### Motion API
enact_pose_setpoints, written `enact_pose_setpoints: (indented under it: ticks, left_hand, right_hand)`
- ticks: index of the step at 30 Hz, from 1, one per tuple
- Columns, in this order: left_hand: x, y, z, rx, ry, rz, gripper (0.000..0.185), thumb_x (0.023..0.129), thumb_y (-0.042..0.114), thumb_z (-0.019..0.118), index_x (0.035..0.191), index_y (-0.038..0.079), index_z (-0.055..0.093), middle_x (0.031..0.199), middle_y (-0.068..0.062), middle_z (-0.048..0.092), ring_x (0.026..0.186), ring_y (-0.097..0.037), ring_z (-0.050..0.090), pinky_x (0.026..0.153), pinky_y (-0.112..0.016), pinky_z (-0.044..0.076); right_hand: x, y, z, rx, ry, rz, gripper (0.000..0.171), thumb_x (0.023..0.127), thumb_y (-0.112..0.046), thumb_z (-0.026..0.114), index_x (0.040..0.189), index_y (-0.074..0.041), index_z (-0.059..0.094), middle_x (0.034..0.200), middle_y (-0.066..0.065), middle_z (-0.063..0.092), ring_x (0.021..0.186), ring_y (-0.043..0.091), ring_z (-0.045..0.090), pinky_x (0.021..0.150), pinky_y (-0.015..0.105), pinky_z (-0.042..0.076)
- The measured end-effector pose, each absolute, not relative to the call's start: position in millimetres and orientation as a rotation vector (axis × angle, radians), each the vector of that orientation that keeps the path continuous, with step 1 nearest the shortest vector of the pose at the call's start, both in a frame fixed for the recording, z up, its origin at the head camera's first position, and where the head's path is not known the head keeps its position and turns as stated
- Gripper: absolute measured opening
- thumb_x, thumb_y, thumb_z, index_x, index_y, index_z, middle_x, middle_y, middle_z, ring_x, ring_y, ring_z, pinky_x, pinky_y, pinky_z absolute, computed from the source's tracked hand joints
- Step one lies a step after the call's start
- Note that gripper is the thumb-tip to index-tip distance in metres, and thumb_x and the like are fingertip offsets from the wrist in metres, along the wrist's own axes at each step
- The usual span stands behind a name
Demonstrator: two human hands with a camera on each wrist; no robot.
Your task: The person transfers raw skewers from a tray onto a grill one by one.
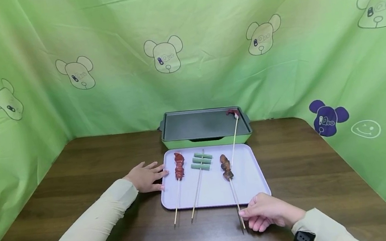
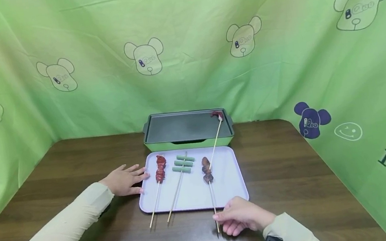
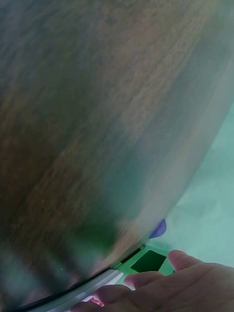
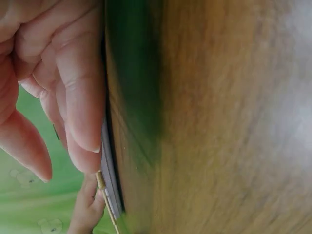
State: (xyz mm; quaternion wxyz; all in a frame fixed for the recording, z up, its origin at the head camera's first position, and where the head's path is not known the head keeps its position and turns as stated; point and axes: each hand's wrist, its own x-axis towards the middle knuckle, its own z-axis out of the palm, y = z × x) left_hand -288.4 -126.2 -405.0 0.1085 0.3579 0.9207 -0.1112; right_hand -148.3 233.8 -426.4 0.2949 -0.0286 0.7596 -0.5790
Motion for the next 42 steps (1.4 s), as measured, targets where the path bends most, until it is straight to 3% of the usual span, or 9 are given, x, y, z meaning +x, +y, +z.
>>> enact_pose_setpoints:
  ticks: [19,23,27,42]
  left_hand:
    - [-287,-126,-403,1.074,2.696,-0.307,0.060,0.097,0.051,0.044,0.147,0.018,0.040,0.154,-0.006,0.033,0.142,-0.031,0.026,0.108,-0.058,0.023]
    - [-288,-127,-404,1.053,2.699,-0.316,0.061,0.097,0.052,0.044,0.148,0.019,0.039,0.154,-0.004,0.032,0.142,-0.030,0.024,0.109,-0.057,0.022]
    - [-289,-127,-405,1.051,2.700,-0.301,0.061,0.097,0.052,0.044,0.148,0.019,0.039,0.154,-0.005,0.032,0.142,-0.031,0.024,0.109,-0.057,0.022]
    - [-289,-127,-403,1.054,2.692,-0.302,0.060,0.097,0.051,0.044,0.148,0.019,0.040,0.154,-0.005,0.032,0.142,-0.032,0.024,0.109,-0.058,0.021]
  right_hand:
    - [-150,227,-438,-0.089,1.938,-1.604,0.014,0.091,-0.011,0.063,0.081,-0.002,0.065,0.059,-0.001,0.063,0.050,0.001,0.060,0.048,0.016,0.049]
    - [-152,225,-438,-0.087,1.932,-1.625,0.011,0.091,-0.007,0.062,0.090,0.003,0.066,0.063,0.000,0.065,0.053,0.002,0.062,0.049,0.016,0.050]
    - [-152,222,-437,-0.079,1.929,-1.639,0.017,0.090,-0.002,0.062,0.102,0.010,0.063,0.065,0.000,0.067,0.056,0.003,0.063,0.051,0.018,0.051]
    - [-150,216,-439,-0.045,1.807,-1.771,0.039,0.083,0.008,0.059,0.120,0.017,0.049,0.077,0.005,0.069,0.065,0.009,0.066,0.060,0.022,0.055]
